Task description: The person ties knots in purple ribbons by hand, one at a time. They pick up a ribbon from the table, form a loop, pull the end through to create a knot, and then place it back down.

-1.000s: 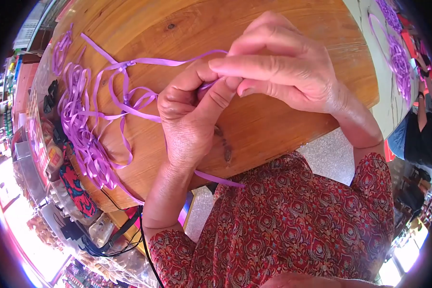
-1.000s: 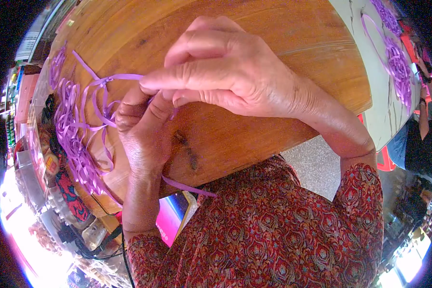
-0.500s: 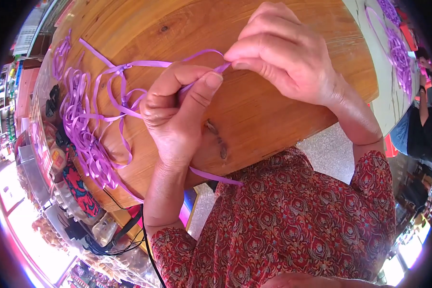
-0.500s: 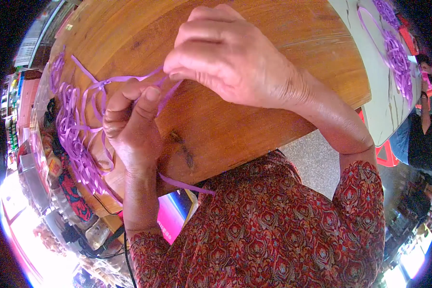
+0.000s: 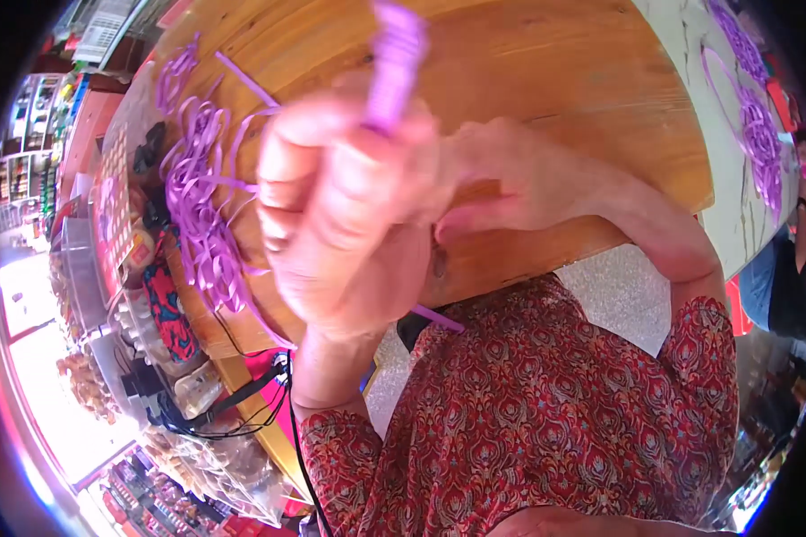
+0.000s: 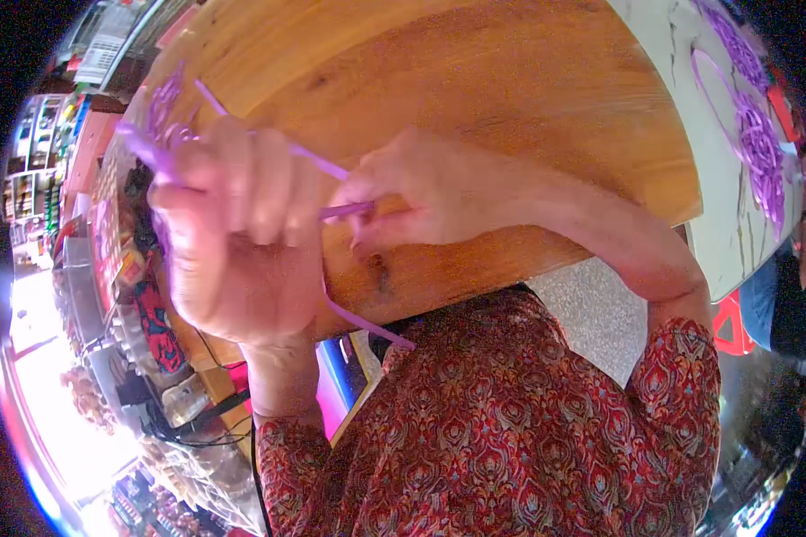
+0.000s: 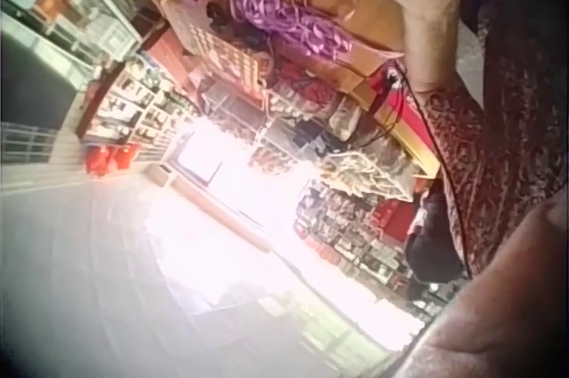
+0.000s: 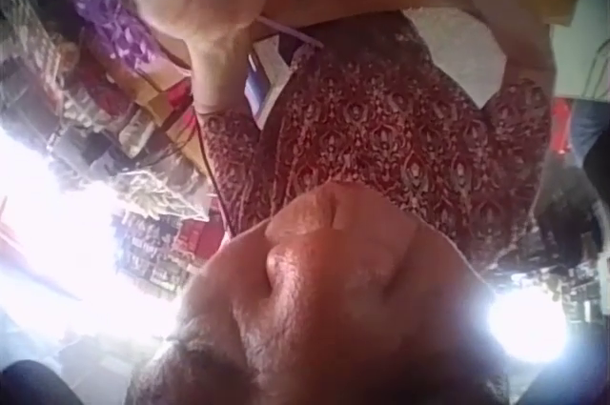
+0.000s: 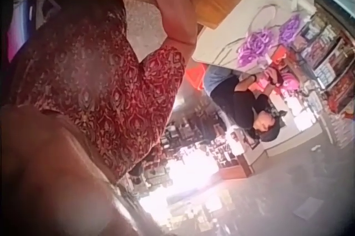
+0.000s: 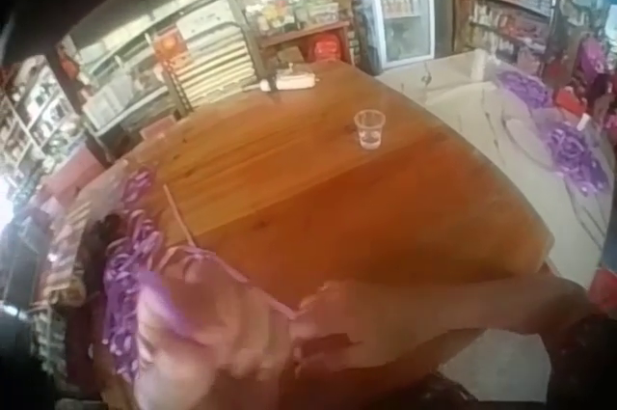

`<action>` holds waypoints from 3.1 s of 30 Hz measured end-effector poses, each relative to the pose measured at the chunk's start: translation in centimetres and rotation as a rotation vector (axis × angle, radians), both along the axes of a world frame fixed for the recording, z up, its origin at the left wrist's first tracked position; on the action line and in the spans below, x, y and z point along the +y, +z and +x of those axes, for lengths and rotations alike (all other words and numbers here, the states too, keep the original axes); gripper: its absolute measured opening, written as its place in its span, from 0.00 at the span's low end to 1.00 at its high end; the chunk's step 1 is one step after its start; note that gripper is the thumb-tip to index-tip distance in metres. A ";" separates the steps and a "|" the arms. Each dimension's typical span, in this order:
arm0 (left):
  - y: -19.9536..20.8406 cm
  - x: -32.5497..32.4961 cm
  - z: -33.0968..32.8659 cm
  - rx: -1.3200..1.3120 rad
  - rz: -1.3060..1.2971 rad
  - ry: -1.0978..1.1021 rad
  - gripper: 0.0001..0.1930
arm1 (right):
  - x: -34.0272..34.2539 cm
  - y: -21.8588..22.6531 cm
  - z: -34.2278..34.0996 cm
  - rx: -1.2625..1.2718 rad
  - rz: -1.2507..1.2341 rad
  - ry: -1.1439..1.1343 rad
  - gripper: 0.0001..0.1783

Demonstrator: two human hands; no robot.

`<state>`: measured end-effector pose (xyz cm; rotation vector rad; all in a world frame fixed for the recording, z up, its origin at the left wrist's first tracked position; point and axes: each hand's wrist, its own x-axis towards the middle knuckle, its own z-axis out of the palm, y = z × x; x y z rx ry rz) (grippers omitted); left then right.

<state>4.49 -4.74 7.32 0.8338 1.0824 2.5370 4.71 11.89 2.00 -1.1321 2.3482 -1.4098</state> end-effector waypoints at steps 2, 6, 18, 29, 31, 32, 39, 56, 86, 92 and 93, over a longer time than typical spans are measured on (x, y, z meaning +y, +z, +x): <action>1.0 -0.9 -1.1 -0.017 0.136 -0.101 0.09 | 1.5 0.0 0.3 0.030 -0.149 -0.023 0.11; 2.0 -3.7 -2.2 -0.056 0.268 0.007 0.09 | 6.3 2.1 1.3 -0.069 -0.208 -0.277 0.08; -3.7 -12.4 -7.8 -0.114 -0.226 0.824 0.05 | 12.9 0.4 4.0 -0.234 -0.261 -0.680 0.08; -4.3 2.9 -1.4 0.750 -0.947 0.662 0.20 | 7.8 2.1 3.3 -0.097 -0.056 -0.579 0.10; -5.0 7.0 1.1 0.185 -0.522 0.235 0.12 | 6.9 2.7 3.7 0.057 -0.077 -0.616 0.10; -4.7 7.6 1.6 -0.060 -0.351 0.034 0.10 | 6.3 3.0 4.0 0.203 -0.107 -0.658 0.10; -5.0 5.0 -0.8 0.222 -0.525 0.309 0.05 | 9.5 2.9 4.7 0.114 -0.046 -0.613 0.15; -4.3 3.7 -1.3 -0.027 -0.502 0.111 0.15 | 3.5 3.4 1.4 0.755 0.065 -0.611 0.14; -6.1 2.9 -3.6 0.225 -0.694 0.338 0.02 | 5.9 1.7 1.0 0.444 0.220 -0.512 0.08; -5.4 4.1 -2.6 -0.246 -0.388 0.124 0.04 | 5.5 0.4 0.6 -0.309 -0.488 -0.291 0.06; -5.5 4.2 -2.6 -0.338 -0.348 0.096 0.05 | 5.1 0.2 0.6 -0.453 -0.644 -0.295 0.06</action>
